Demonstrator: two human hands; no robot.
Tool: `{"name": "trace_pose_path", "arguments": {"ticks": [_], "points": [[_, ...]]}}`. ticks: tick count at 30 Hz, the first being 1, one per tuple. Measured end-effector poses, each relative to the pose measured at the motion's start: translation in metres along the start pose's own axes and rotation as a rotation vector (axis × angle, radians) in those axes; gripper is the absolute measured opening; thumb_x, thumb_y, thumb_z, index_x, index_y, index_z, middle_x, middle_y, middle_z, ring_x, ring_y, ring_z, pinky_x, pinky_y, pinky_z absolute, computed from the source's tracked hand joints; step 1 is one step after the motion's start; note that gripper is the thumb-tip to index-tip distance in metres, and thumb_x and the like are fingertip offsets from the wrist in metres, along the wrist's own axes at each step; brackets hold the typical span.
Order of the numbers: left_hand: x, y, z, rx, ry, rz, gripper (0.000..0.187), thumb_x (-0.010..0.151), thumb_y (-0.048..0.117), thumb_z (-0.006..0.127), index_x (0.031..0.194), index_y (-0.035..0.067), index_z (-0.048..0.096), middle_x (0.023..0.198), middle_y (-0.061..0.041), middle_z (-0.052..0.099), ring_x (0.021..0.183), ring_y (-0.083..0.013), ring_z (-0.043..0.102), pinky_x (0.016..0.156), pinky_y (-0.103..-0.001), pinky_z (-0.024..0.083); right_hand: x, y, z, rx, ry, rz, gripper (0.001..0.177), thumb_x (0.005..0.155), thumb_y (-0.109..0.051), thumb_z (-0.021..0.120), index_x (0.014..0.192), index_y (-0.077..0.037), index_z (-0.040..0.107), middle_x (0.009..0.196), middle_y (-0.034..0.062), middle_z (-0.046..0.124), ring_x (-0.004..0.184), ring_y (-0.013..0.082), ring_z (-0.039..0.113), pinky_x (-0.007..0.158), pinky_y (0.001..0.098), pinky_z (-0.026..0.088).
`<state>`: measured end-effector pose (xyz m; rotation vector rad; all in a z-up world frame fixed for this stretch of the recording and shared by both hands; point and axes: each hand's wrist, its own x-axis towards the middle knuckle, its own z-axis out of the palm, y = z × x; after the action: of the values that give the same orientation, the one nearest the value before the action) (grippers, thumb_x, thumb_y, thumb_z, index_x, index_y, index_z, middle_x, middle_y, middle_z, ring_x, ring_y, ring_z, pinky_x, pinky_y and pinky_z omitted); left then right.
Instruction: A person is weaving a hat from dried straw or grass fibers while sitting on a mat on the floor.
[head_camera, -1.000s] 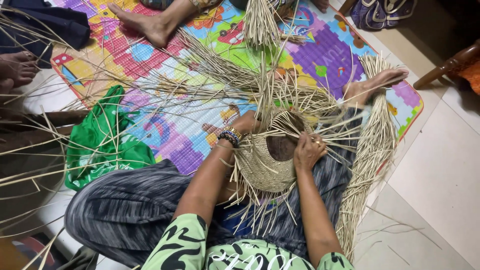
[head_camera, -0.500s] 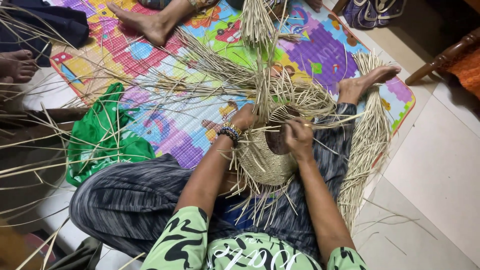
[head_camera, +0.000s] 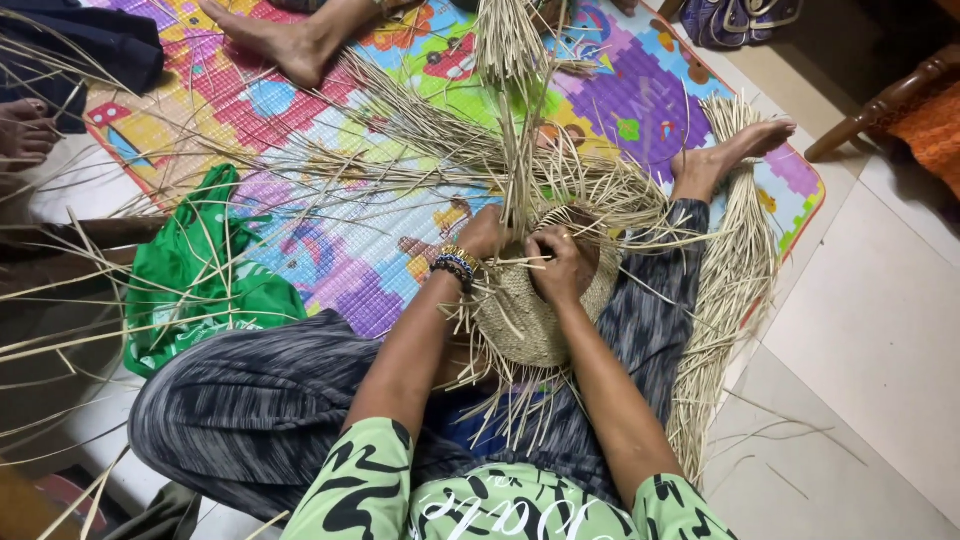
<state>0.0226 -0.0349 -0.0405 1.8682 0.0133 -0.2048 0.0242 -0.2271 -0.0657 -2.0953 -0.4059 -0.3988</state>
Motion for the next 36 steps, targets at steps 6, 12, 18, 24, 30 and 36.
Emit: {"name": "trace_pose_path", "arguments": {"ticks": [6,12,18,24,30,36], "points": [[-0.013,0.022,-0.007,0.062,-0.025,-0.049,0.037,0.076,0.025,0.070,0.105,0.002,0.074,0.094,-0.024,0.074,0.100,-0.0484,0.070,0.088,-0.056,0.055,0.005,-0.045,-0.013,0.064,0.009,0.008,0.014,0.093,-0.010,0.073,0.107,-0.008,0.077,0.098,0.0170,0.073,0.098,0.0378,0.070,0.088,0.0462,0.054],[0.035,-0.045,0.015,0.029,-0.022,-0.050,0.037,0.067,0.018,0.067,0.098,-0.001,0.074,0.087,-0.026,0.072,0.095,-0.0521,0.069,0.086,-0.057,0.054,0.009,-0.052,-0.008,0.080,-0.005,0.065,0.006,0.089,-0.011,0.077,0.094,-0.009,0.078,0.089,0.0141,0.072,0.089,0.0309,0.071,0.081,0.0392,0.054],[-0.008,0.009,-0.005,-0.013,-0.042,-0.082,0.043,0.072,0.033,0.071,0.105,0.005,0.075,0.099,-0.024,0.074,0.107,-0.0483,0.067,0.096,-0.054,0.052,0.005,-0.041,-0.017,0.089,-0.119,0.027,0.025,0.097,-0.016,0.074,0.072,-0.009,0.073,0.087,0.0093,0.070,0.080,0.0267,0.069,0.080,0.0386,0.053],[-0.054,0.078,-0.033,0.251,0.042,-0.126,0.050,0.084,0.034,0.070,0.121,0.000,0.069,0.108,-0.030,0.072,0.109,-0.0514,0.066,0.099,-0.059,0.052,0.008,-0.065,-0.005,-0.075,-0.211,0.223,0.036,0.109,-0.035,0.048,0.099,-0.010,0.072,0.102,0.0138,0.067,0.102,0.0360,0.065,0.096,0.0463,0.048],[0.018,0.004,0.003,0.204,0.408,-0.683,0.040,0.095,0.024,0.052,0.120,0.000,0.070,0.116,-0.018,0.075,0.116,-0.0333,0.069,0.101,-0.042,0.056,-0.011,-0.099,0.014,0.285,-0.325,0.185,0.062,0.111,-0.054,0.030,0.114,-0.007,0.071,0.107,0.0223,0.071,0.108,0.0379,0.065,0.102,0.0476,0.044],[0.005,-0.023,-0.012,-0.196,0.133,-0.433,0.107,0.078,0.082,0.066,0.145,0.001,0.046,0.156,-0.028,0.037,0.148,-0.0419,0.033,0.124,-0.054,0.023,-0.056,-0.116,0.003,0.382,-0.633,-0.206,0.084,0.111,-0.053,0.009,0.063,-0.021,0.070,0.135,0.0066,0.071,0.139,0.0315,0.051,0.116,0.0557,0.008]]}}
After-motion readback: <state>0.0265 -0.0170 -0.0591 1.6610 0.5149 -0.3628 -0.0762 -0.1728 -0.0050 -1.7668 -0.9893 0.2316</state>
